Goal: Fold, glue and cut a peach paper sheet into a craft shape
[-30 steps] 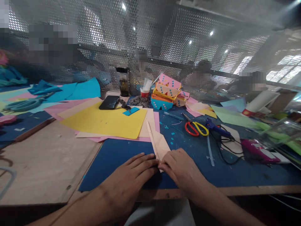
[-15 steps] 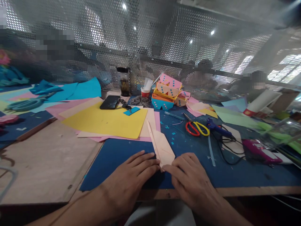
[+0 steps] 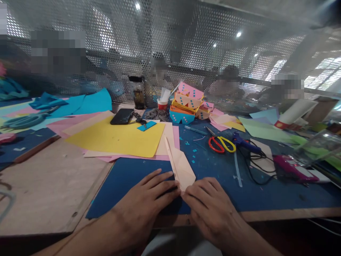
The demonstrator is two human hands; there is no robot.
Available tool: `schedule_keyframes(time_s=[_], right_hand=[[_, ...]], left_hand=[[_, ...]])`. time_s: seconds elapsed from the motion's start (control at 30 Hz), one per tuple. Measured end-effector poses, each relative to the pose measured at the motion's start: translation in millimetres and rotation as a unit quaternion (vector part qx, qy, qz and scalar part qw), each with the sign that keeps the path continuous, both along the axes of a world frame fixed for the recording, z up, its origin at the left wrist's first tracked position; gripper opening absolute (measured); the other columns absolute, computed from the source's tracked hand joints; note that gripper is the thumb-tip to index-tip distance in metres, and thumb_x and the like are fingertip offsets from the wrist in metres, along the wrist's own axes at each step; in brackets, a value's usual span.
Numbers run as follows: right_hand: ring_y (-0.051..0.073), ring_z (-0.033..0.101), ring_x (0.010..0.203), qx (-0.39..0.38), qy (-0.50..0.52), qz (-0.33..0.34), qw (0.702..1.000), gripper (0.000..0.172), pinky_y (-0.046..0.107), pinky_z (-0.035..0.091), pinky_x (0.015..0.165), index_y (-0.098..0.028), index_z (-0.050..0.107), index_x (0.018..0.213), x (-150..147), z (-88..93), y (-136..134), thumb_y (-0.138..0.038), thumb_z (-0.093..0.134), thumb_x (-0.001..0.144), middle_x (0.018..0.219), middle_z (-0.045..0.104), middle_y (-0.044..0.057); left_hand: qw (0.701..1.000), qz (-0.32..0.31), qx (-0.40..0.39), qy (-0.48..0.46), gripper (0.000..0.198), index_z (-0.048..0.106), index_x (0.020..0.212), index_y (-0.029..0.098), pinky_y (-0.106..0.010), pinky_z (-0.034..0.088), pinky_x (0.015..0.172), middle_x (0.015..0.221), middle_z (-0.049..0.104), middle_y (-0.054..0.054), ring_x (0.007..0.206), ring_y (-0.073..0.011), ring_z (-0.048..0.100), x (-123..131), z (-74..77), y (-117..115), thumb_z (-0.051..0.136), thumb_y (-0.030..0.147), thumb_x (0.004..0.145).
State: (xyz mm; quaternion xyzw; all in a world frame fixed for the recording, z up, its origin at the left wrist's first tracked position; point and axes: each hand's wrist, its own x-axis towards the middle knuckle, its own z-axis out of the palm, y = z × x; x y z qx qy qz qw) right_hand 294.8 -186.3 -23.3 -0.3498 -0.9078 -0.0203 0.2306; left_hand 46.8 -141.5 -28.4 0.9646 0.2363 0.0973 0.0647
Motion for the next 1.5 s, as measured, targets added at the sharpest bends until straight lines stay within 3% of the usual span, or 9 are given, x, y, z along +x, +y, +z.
schedule_keyframes(time_s=[0.23,0.5,0.63,0.83,1.07,1.5], right_hand=[[0.023,0.052,0.099,0.031,-0.039,0.007,0.999,0.023,0.042,0.035,0.091,-0.01,0.059,0.117,0.1,-5.4,-3.4,-0.011,0.051,0.096,0.107,0.065,0.008],[0.019,0.053,0.098,-0.03,0.138,-0.033,0.989,0.034,0.037,0.04,0.085,-0.019,0.06,0.114,6.6,-0.5,-0.4,0.001,0.048,0.089,0.105,0.064,0.004],[0.021,0.051,0.099,-0.024,0.087,-0.026,0.996,0.038,0.039,0.038,0.086,-0.02,0.06,0.12,5.3,-2.9,0.2,0.0,0.048,0.09,0.108,0.063,0.005],[0.024,0.051,0.099,0.012,0.013,-0.013,1.0,0.027,0.043,0.037,0.089,-0.014,0.06,0.117,3.8,-9.0,-1.2,-0.008,0.05,0.093,0.106,0.065,0.008],[0.022,0.051,0.095,0.008,0.076,-0.031,0.997,0.025,0.042,0.037,0.087,-0.017,0.062,0.107,6.4,-7.0,-2.7,-0.004,0.047,0.092,0.1,0.064,0.005],[0.023,0.053,0.097,0.008,0.023,-0.076,0.997,0.024,0.041,0.038,0.088,-0.018,0.062,0.102,-0.4,-5.5,-4.5,-0.002,0.049,0.089,0.1,0.063,0.006]], left_hand=[[0.998,0.002,0.057,0.01,0.068,0.045,0.143,0.02,-0.048,0.016,0.122,0.152,0.048,-0.007,0.143,-0.0285,0.038,3.4,-4.7,-1.5,0.056,0.014,0.076],[0.999,0.019,0.025,0.03,0.075,0.039,0.148,0.027,-0.051,0.019,0.122,0.153,0.048,0.0,0.144,-0.0261,0.037,2.6,2.5,-3.8,0.053,0.012,0.076],[0.999,0.027,0.014,0.04,0.076,0.037,0.149,0.031,-0.054,0.019,0.122,0.154,0.046,0.002,0.145,-0.0268,0.036,2.6,7.8,-7.4,0.053,0.013,0.077],[0.998,0.028,0.032,0.037,0.072,0.041,0.147,0.029,-0.051,0.014,0.123,0.155,0.044,-0.001,0.147,-0.0255,0.031,5.3,10.0,-9.7,0.052,0.01,0.078],[0.998,0.029,0.04,0.034,0.077,0.039,0.147,0.029,-0.051,0.012,0.124,0.153,0.045,-0.002,0.145,-0.0259,0.034,6.6,7.7,-10.8,0.054,0.009,0.075],[0.999,0.029,0.041,0.021,0.075,0.042,0.145,0.026,-0.055,0.018,0.122,0.151,0.047,-0.005,0.143,-0.0272,0.036,10.3,11.0,-12.4,0.053,0.005,0.073]])
